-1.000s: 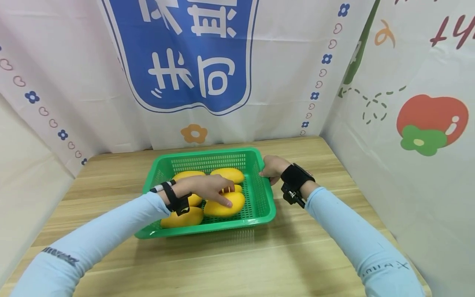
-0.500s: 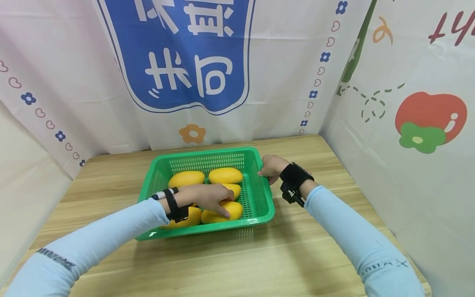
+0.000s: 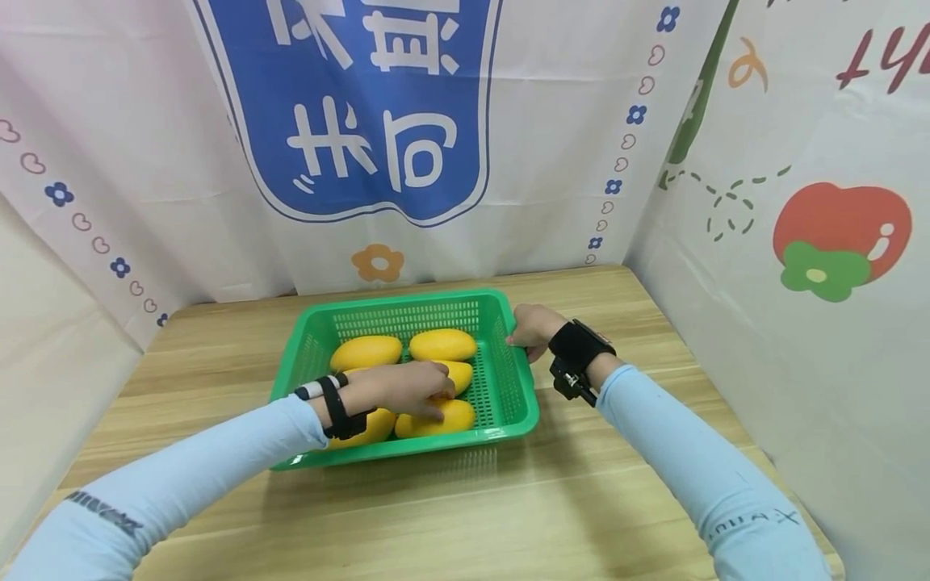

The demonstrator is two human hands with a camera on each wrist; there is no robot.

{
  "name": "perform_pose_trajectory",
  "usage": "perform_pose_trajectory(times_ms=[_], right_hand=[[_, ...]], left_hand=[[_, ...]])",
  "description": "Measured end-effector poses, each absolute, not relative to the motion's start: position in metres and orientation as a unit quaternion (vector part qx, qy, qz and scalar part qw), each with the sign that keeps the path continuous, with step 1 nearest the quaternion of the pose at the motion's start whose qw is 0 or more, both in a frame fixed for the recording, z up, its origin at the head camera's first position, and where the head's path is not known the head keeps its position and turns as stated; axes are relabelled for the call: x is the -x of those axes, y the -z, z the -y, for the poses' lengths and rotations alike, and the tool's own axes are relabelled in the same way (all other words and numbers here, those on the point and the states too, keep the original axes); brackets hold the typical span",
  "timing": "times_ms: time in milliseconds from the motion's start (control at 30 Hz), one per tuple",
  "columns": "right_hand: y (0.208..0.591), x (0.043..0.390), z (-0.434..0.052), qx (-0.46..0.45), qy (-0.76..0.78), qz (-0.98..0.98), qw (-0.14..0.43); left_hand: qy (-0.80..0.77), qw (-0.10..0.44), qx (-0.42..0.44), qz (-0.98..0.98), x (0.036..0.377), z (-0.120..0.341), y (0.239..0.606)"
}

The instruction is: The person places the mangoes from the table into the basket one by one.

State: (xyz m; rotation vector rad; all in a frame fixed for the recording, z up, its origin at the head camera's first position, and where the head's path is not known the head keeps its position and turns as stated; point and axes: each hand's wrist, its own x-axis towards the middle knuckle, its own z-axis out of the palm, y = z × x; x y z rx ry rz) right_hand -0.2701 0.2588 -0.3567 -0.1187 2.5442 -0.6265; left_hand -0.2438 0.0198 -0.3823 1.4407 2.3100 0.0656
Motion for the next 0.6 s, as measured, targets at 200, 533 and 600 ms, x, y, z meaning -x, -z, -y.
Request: perform_pose_trajectory(times_ms=[200, 533, 600], right_hand=[[0.3563, 0.2700, -0.2618, 0.037, 0.233, -0.937, 0.259], [0.3591, 0.2699, -0.2651, 0.047, 0.227, -0.940, 0.251], [0.3596, 0.2701, -0.2653, 0.046, 0.226, -0.940, 0.251]], left_hand=[[-0.022, 0.204, -0.516, -0.832, 0.2436, -0.0187, 0.3825], [-0.021, 0.219, -0.493, -0.842, 0.2460, -0.0144, 0.3811], [-0.028, 0.218, -0.499, -0.838, 0.2467, -0.0129, 0.3800]])
